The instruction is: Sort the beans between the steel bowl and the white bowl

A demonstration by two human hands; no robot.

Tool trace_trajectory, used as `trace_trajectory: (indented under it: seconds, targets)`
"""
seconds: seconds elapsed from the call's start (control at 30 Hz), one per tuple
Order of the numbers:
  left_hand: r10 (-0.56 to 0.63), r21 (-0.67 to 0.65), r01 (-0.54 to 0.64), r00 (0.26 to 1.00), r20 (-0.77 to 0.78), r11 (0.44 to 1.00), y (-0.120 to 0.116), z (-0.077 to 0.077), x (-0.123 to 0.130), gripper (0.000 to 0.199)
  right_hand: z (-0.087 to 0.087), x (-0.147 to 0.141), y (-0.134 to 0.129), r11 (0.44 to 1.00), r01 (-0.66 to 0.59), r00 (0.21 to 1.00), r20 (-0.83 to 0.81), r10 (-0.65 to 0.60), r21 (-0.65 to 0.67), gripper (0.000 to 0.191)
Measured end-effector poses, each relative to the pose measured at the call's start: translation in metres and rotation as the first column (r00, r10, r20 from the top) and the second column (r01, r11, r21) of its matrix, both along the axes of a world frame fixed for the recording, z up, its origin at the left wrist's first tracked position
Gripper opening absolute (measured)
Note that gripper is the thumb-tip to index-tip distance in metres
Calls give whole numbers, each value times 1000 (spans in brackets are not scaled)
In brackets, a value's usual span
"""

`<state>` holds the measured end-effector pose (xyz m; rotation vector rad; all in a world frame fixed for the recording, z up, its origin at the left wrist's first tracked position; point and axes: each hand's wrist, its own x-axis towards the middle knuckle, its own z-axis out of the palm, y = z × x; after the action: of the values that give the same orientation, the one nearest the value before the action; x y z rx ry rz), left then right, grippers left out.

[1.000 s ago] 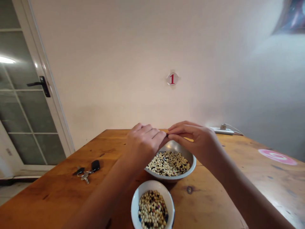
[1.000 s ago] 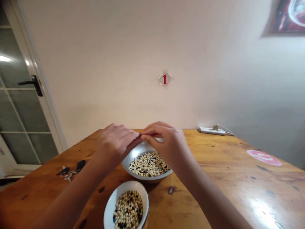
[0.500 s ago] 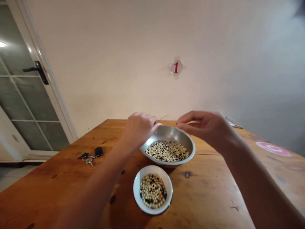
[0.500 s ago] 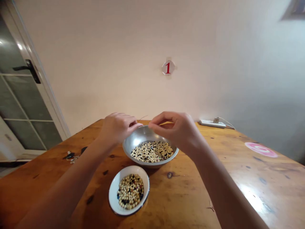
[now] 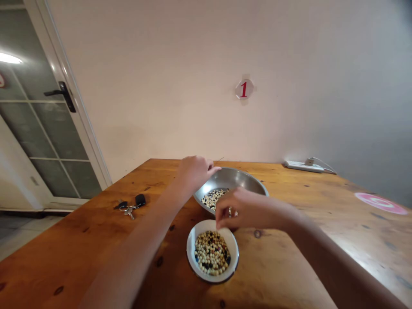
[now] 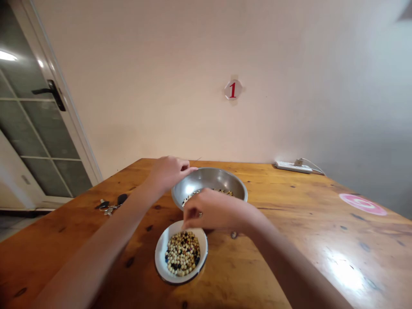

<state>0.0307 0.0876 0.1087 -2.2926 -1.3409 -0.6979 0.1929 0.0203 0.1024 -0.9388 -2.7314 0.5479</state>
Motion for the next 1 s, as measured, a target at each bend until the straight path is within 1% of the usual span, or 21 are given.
trace_trajectory:
  seconds: [0.07, 0.13, 0.17, 0.23, 0.3, 0.33, 0.4, 0.43, 0.47, 0.53, 0.6, 0.63, 0.67, 0.7, 0.73, 0.77, 0.8, 0.83, 0.93, 1.0]
  targets:
    - [-95, 88, 97, 995, -19, 991, -1, -2, 1, 46, 4, 14, 10, 982, 185, 979, -95, -180, 46, 25]
    - [-204, 192, 211, 977, -58, 958, -3, -4, 4, 43, 6, 26, 20, 945, 327, 912, -255, -322, -23, 30]
    - [-253, 225, 265, 964, -81, 938, -5, -5, 6, 41, 6, 30, 24, 932, 356, 875, -328, -356, -63, 31]
    - [-333, 251, 354, 935, -122, 901, -8, -6, 10, 40, 5, 34, 30, 935, 336, 827, -440, -350, -113, 34]
    - [-378, 242, 400, 916, -136, 884, -10, -7, 13, 40, 2, 33, 33, 950, 299, 813, -496, -304, -92, 30]
    - [-386, 225, 406, 913, -130, 886, -11, -7, 15, 41, 1, 32, 34, 953, 296, 814, -504, -288, -68, 28]
    - [-387, 160, 399, 916, -103, 903, -9, -8, 17, 42, -1, 31, 36, 945, 328, 814, -504, -290, -15, 31]
    - [-387, 116, 394, 918, -82, 912, -7, -9, 17, 42, -1, 32, 38, 935, 356, 800, -517, -304, 1, 33]
    - [-389, 70, 392, 920, -55, 917, -4, -12, 18, 41, -2, 33, 40, 924, 382, 774, -547, -318, 3, 33]
    - [-386, -44, 386, 922, 0, 921, 2, -20, 20, 36, -2, 37, 44, 909, 415, 696, -632, -341, -34, 31]
    - [-366, -207, 364, 930, 29, 908, 10, -32, 23, 30, -1, 41, 48, 909, 407, 626, -696, -352, -93, 31]
    - [-376, -303, 363, 927, 19, 881, 14, -39, 25, 30, -1, 43, 48, 911, 398, 610, -709, -353, -111, 32]
    - [-382, -399, 350, 924, 1, 847, 17, -45, 27, 34, 0, 44, 48, 911, 397, 603, -716, -352, -113, 32]
    - [-389, -525, 316, 921, -31, 790, 21, -52, 29, 42, 1, 45, 47, 910, 403, 603, -718, -349, -103, 33]
    - [-411, -634, 288, 910, -51, 717, 23, -57, 31, 47, 2, 45, 46, 906, 414, 607, -716, -344, -84, 33]
    - [-429, -709, 263, 901, -62, 654, 26, -62, 33, 51, 3, 45, 44, 901, 429, 614, -713, -340, -61, 32]
    - [-441, -756, 243, 895, -67, 608, 27, -65, 34, 52, 5, 45, 42, 895, 444, 622, -706, -338, -36, 32]
    - [-453, -778, 237, 889, -67, 582, 28, -68, 35, 50, 5, 45, 41, 888, 459, 633, -697, -337, -13, 32]
    - [-492, -779, 259, 868, -72, 571, 30, -71, 34, 40, 6, 45, 39, 879, 475, 672, -659, -338, 34, 32]
    - [-515, -785, 278, 855, -60, 554, 30, -71, 32, 35, 4, 45, 42, 882, 470, 693, -636, -341, 39, 31]
